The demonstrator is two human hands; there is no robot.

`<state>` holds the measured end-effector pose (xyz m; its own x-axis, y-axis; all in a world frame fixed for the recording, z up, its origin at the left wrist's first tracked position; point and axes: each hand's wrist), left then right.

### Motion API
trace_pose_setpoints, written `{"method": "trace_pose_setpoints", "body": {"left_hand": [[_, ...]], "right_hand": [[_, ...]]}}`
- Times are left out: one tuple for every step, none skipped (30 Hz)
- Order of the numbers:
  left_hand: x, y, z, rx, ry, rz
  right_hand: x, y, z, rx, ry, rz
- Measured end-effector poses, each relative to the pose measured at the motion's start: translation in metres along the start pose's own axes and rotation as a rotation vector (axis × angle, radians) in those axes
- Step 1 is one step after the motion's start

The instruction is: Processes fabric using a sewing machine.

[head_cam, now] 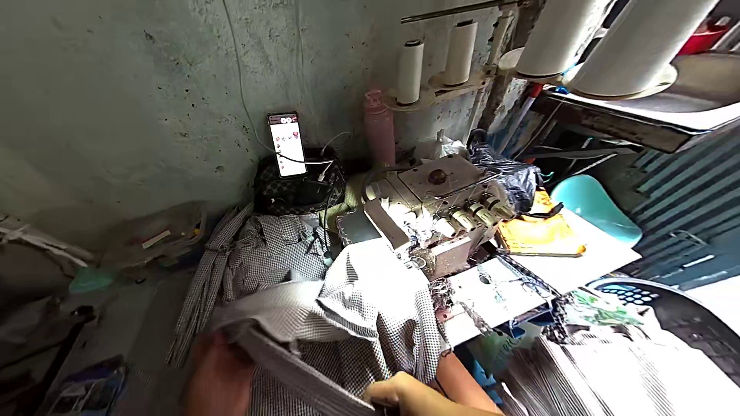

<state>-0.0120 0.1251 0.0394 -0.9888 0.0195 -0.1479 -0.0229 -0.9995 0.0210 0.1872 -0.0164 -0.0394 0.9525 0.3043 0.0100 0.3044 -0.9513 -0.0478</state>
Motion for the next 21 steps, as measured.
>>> {"method": "trace_pose_setpoints", "body": {"left_hand": [[0.004, -0.008, 0.012, -0.019, 0.067, -0.012], [0.008, -0.017, 0.021, -0.051, 0.111, -0.043], [0.012, -0.027, 0.028, -0.083, 0.147, -0.066], [0.016, -0.038, 0.032, -0.111, 0.176, -0.085], [0.017, -0.048, 0.035, -0.119, 0.211, -0.079], [0.018, -0.058, 0.036, -0.120, 0.248, -0.068], [0.018, -0.068, 0.035, -0.120, 0.286, -0.050], [0.019, -0.079, 0.033, -0.122, 0.326, -0.022], [0.017, -0.090, 0.030, -0.125, 0.345, 0.043], [0.014, -0.099, 0.027, -0.123, 0.344, 0.102], [0.010, -0.108, 0.021, -0.114, 0.332, 0.164], [0.006, -0.115, 0.014, -0.086, 0.302, 0.211], [0.000, -0.116, 0.008, -0.031, 0.253, 0.240], [-0.009, -0.112, 0.001, 0.036, 0.202, 0.276], [-0.022, -0.103, -0.006, 0.069, 0.151, 0.295], [-0.039, -0.090, -0.015, 0.037, 0.082, 0.288], [-0.058, -0.074, -0.028, -0.074, -0.043, 0.239], [-0.078, -0.056, -0.044, -0.259, -0.229, 0.150], [-0.097, -0.038, -0.059, -0.486, -0.456, 0.033], [-0.114, -0.026, -0.072, -0.701, -0.702, -0.057], [-0.131, -0.014, -0.077, -0.844, -0.924, -0.118]], "right_hand": [[0.011, 0.008, -0.006, 0.019, 0.043, -0.017], [0.023, 0.014, -0.005, 0.070, 0.084, -0.011], [0.034, 0.020, -0.004, 0.109, 0.121, 0.002], [0.046, 0.025, -0.005, 0.118, 0.162, 0.018], [0.058, 0.029, -0.006, 0.104, 0.216, 0.047], [0.070, 0.032, -0.008, 0.074, 0.280, 0.087], [0.082, 0.033, -0.010, 0.043, 0.338, 0.143], [0.093, 0.033, -0.014, 0.017, 0.389, 0.210], [0.104, 0.032, -0.020, -0.011, 0.429, 0.280], [0.113, 0.028, -0.026, -0.040, 0.458, 0.349], [0.121, 0.023, -0.032, -0.057, 0.486, 0.418], [0.127, 0.017, -0.035, -0.067, 0.509, 0.488], [0.132, 0.011, -0.035, -0.067, 0.530, 0.554], [0.135, 0.005, -0.033, -0.063, 0.538, 0.606], [0.137, 0.000, -0.031, -0.045, 0.542, 0.648], [0.137, -0.004, -0.028, -0.022, 0.538, 0.676], [0.136, -0.006, -0.025, 0.009, 0.527, 0.700], [0.135, -0.007, -0.023, 0.043, 0.519, 0.721], [0.132, -0.008, -0.021, 0.077, 0.509, 0.734], [0.130, -0.008, -0.020, 0.111, 0.501, 0.742], [0.129, -0.008, -0.021, 0.133, 0.482, 0.746]]}}
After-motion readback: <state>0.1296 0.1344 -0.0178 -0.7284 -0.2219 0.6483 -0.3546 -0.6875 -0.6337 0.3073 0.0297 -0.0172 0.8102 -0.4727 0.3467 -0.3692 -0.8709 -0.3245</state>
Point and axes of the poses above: each hand's wrist, its own y-axis away from the middle knuckle, its own x-axis out of the back of the hand, z = x × y, and after that the axes turned 6 degrees about -y, right-handed
